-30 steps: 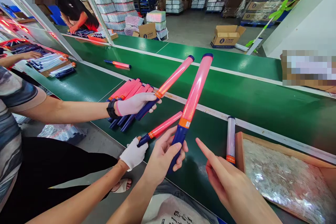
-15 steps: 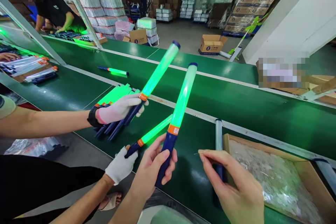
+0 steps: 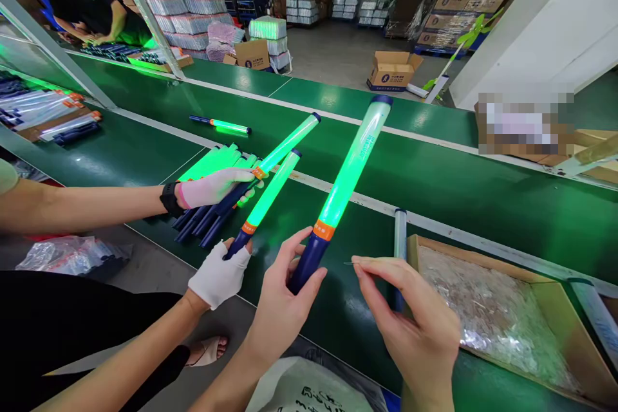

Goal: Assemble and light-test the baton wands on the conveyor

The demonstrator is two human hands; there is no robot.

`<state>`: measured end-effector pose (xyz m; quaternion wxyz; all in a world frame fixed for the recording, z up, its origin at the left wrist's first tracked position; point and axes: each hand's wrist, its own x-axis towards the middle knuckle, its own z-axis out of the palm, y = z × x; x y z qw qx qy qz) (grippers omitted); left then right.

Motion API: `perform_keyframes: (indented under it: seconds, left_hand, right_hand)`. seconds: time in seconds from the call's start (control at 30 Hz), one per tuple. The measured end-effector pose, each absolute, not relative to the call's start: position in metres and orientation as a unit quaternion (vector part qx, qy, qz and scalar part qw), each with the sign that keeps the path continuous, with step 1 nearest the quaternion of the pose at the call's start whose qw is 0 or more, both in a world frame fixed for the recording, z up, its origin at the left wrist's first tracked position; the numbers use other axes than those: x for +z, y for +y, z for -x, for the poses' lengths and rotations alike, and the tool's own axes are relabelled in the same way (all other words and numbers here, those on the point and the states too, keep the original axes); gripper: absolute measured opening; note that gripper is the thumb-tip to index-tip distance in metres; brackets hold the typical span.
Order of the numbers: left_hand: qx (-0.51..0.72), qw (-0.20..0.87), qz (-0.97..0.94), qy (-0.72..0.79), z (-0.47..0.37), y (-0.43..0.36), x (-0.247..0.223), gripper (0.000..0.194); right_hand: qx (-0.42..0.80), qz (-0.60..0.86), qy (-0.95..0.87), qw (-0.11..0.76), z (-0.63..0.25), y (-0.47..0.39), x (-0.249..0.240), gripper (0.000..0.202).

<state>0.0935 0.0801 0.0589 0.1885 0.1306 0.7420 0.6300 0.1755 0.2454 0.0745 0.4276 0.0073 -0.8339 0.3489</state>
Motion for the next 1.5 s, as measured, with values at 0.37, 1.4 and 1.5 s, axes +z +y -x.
perform_keyframes:
  seconds: [0.37,1.4,1.5]
  left_hand:
    - [0.543,0.034,-0.167,0.822,-0.093,0.085,0.053,0.047]
    - [0.484,0.137,-0.232,0.832,-0.101,0.089,0.073,0.043]
    - [0.485,0.137,-0.232,0.832,-0.102,0.088,0.073,0.043]
  right_hand:
    - [0.318,-0.012,-0.842,0.435,-0.173,0.247,0.075,0.026]
    - [0.310,-0.025,-0.781,0.542,-0.140,0.224,0.050,0.037]
    - [0.275,-0.030,-0.791,0.545,-0.141,0.224,0.050,0.037]
